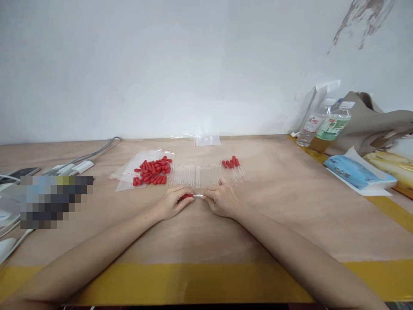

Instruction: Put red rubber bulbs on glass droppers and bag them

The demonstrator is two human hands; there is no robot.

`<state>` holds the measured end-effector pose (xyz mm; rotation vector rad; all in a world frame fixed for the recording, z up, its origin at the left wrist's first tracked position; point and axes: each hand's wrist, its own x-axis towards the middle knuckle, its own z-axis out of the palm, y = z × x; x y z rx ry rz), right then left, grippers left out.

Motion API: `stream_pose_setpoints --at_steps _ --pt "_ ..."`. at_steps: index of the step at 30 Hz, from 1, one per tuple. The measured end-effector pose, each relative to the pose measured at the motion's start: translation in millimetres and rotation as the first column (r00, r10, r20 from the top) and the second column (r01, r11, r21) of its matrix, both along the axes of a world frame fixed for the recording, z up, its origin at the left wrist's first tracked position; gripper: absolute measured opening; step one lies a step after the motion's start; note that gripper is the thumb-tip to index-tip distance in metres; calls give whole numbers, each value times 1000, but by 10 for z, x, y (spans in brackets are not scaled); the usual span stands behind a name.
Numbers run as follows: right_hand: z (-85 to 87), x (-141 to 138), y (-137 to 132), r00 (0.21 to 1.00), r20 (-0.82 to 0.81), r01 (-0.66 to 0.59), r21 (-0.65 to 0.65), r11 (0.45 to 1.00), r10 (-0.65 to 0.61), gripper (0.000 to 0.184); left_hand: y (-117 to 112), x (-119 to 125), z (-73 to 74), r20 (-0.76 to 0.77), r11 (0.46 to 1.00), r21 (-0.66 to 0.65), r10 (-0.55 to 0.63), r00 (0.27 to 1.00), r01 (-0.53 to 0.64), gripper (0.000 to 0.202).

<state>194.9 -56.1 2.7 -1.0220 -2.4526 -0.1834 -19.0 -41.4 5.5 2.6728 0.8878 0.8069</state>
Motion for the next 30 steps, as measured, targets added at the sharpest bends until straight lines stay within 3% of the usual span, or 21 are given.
stream_pose_setpoints --at_steps 18,25,28,30 --pt "69 -108 -45 1000 -7 -5 -156 988 4 29 -1 4 -25 8 998 51 -33 999 32 17" --pt "194 -92 -92 999 46 11 -87 996 -7 26 9 -32 21 58 995 96 -17 998 11 16" --pt "273 50 -27 996 32 91 -130 987 -87 24 26 -113 44 99 981 159 100 990 -115 34" --pt "315 191 84 966 -48 238 -214 948 -253 23 39 -164 43 117 967 168 171 978 -189 42"
